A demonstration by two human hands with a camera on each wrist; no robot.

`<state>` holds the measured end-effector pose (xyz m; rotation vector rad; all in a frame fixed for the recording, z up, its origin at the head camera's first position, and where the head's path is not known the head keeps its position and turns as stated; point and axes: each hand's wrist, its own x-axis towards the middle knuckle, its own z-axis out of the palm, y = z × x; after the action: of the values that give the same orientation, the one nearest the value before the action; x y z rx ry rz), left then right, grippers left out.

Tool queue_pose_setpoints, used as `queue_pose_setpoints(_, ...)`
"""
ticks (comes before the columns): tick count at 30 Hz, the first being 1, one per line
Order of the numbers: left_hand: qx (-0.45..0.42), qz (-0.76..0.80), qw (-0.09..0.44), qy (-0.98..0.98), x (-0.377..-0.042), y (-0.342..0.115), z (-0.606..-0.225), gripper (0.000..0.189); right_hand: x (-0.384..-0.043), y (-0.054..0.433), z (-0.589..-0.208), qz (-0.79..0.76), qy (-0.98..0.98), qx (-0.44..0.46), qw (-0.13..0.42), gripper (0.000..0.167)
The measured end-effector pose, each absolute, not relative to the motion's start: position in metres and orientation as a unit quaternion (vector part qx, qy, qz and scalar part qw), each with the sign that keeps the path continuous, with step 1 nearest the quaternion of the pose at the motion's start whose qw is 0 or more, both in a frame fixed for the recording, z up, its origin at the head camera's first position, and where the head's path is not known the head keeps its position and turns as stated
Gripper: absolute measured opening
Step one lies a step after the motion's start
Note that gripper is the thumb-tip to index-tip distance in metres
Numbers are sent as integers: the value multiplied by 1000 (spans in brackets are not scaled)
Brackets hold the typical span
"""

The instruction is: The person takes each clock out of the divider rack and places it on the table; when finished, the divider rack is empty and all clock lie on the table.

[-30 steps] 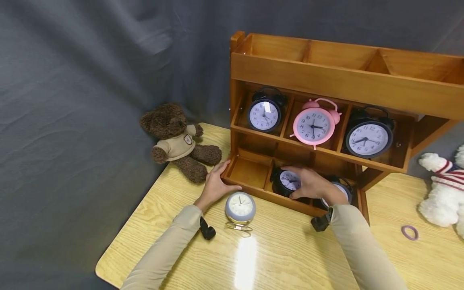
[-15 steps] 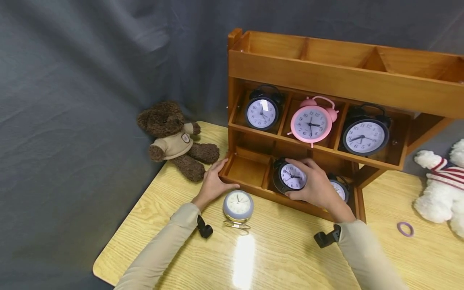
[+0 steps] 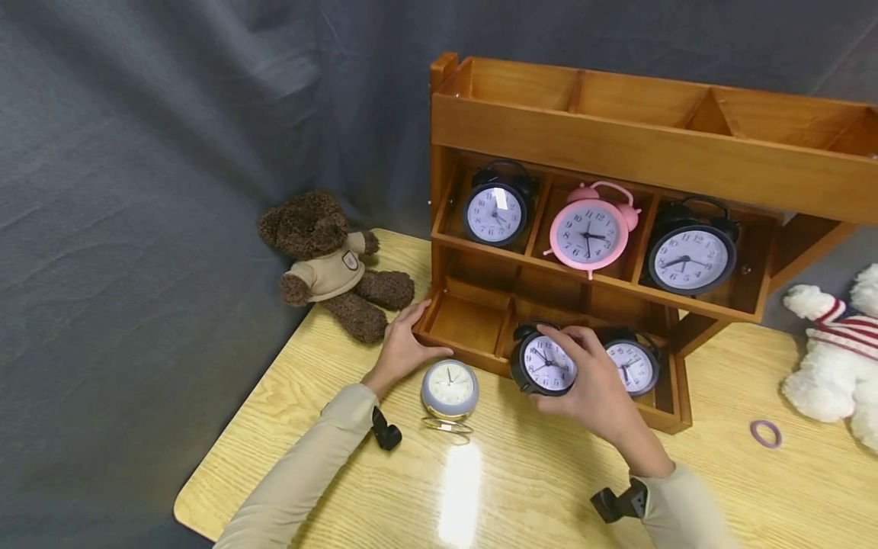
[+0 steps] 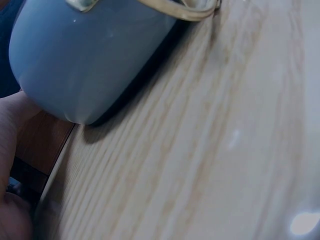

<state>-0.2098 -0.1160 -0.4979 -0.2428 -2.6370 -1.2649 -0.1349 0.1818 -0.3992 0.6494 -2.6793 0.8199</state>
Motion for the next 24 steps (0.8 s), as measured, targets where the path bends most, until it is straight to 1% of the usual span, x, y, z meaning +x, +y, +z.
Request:
queue_pose_setpoints(5,-76,-428,98,-895,-209,-115,-497,99,-118,178,-404,290,-924,215,125,98)
queue_pose_setpoints(17,-65,-427,92,-897,-206,-117,-493,98,-85,168,-428,291,-927,193,134,97)
queue_pose_setpoints(24,-64,-430,92,-896,-207,-116,-494,99,-76,157,-448,279,-935,182,123,96)
